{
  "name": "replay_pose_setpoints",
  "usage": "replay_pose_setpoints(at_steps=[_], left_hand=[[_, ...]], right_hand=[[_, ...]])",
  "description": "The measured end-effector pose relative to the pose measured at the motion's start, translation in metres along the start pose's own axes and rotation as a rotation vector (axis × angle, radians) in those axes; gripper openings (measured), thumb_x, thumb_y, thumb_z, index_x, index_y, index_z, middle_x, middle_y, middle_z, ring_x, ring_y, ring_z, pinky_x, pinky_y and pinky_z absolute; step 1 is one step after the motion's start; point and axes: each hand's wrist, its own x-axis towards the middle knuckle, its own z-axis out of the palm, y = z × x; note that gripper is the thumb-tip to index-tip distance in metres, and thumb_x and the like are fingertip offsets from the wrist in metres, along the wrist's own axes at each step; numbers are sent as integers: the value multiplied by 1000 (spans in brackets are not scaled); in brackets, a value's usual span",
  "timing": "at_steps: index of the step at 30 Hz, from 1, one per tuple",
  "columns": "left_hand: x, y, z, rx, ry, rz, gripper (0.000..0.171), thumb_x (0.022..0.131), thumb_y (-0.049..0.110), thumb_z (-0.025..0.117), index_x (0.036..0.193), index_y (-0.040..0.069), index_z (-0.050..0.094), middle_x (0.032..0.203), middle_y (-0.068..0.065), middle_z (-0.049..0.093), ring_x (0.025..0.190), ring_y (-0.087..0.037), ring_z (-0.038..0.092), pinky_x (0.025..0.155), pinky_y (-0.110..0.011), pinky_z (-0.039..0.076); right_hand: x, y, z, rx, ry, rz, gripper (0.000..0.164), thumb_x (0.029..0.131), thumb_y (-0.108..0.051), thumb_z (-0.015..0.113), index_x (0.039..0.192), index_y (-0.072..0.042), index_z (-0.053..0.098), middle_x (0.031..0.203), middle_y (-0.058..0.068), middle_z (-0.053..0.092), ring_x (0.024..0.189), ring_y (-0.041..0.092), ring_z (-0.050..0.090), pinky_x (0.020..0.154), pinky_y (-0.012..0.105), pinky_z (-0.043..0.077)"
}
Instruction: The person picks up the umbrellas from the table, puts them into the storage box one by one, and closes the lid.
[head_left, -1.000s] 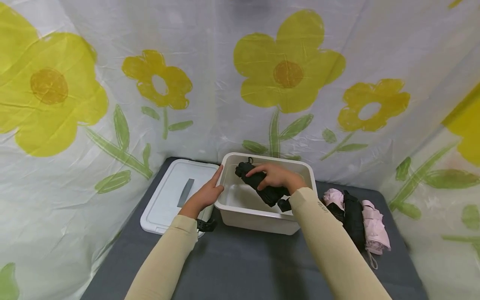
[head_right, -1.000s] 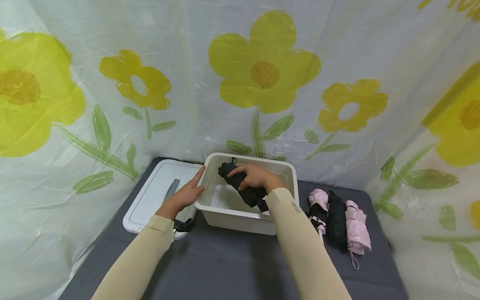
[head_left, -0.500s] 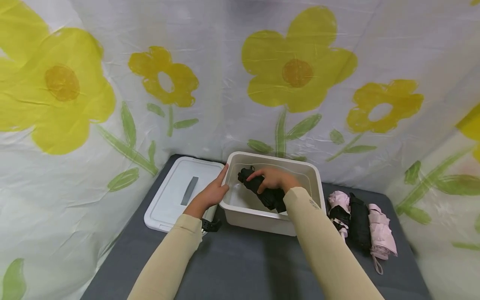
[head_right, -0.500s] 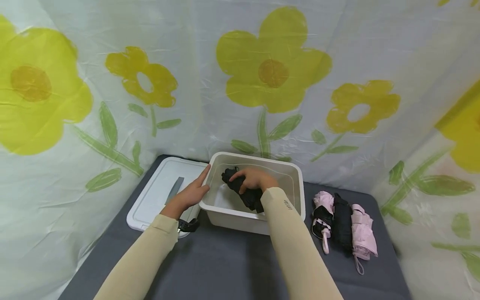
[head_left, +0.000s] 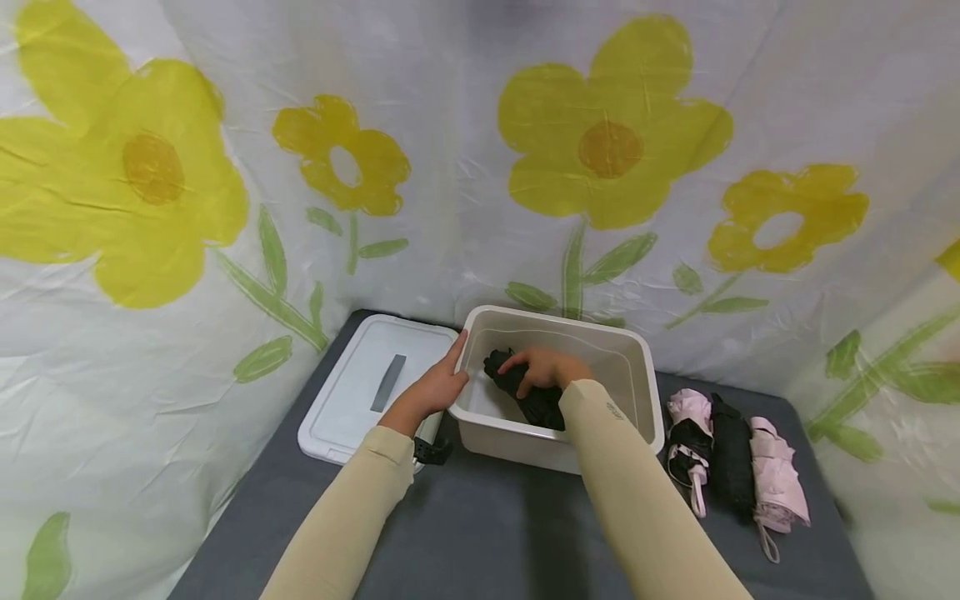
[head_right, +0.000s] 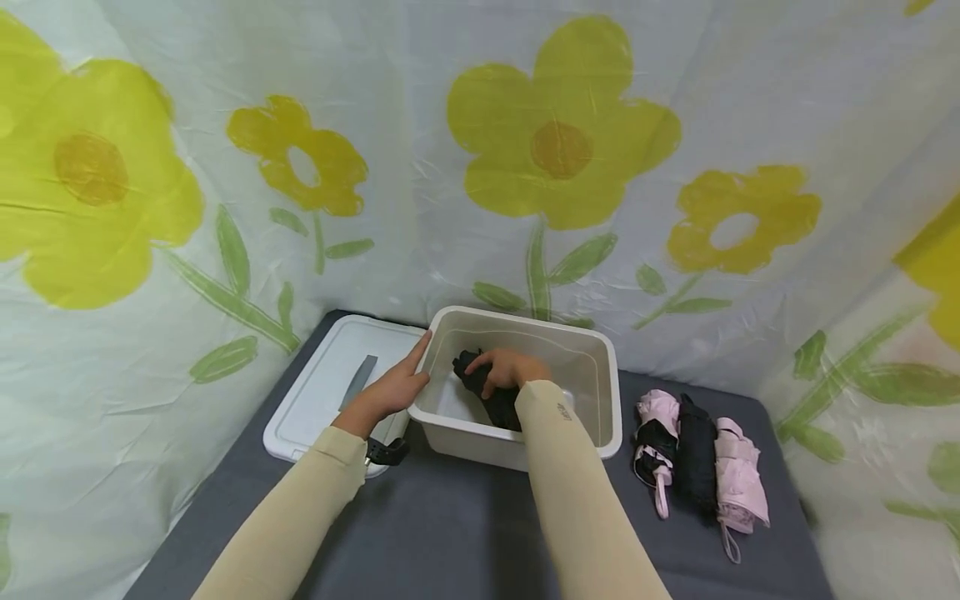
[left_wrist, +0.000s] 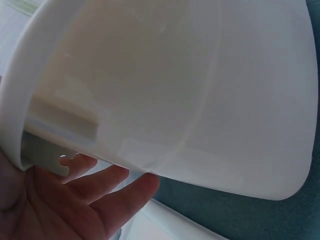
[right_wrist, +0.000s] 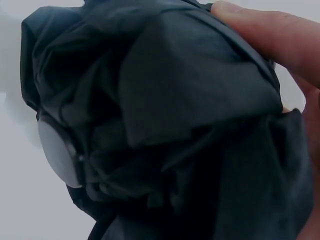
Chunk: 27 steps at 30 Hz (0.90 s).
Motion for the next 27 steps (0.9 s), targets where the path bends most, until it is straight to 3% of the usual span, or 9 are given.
replay_pose_setpoints(at_steps=[7,10,12,15,18,27], left_hand=[[3,1,6,8,0,5,73,97,14,37,157,30,-3,162,-14,17,145,-33,28,115,-51,27],[4,1,6,9,-6,9,73,97,14,37,157,30,-3,161,-14,17,144,-34,28,114,-51,28],[5,0,7,6,-12,18,74,97,14,37,157,30,-3,161,-15,18,143,-35,30,112,-51,31],[7,1,9,-4,-19,26,74,98,13,36,157,30,-4,161,-16,18,142,-36,32,110,-52,33],[9,2,10,-11,-21,20,74,98,13,36,157,31,-4,161,-16,18,143,-35,31,111,-52,32],[7,1,6,-3,-28,16,75,97,12,36,157,29,-5,162,-16,13,145,-36,25,112,-53,29]], right_hand=[[2,3,7,31,-21,50,56,83,-17,73,135,-31,58,155,8,36,143,29,30,112,48,31],[3,1,9,62,-51,69,56,89,-23,67,142,-28,50,155,9,35,140,30,36,106,47,39],[2,0,11,180,-74,104,57,94,-25,60,148,-24,42,155,13,35,136,34,41,97,47,47],[-4,0,11,440,-93,142,55,101,-24,47,153,-17,30,156,18,29,131,43,45,83,47,55],[-13,-4,5,603,-86,128,51,104,-21,38,153,-11,29,157,20,25,130,48,45,83,48,55],[-34,-10,-8,562,-105,85,44,102,-18,40,146,-8,40,153,21,32,125,47,50,79,46,56]])
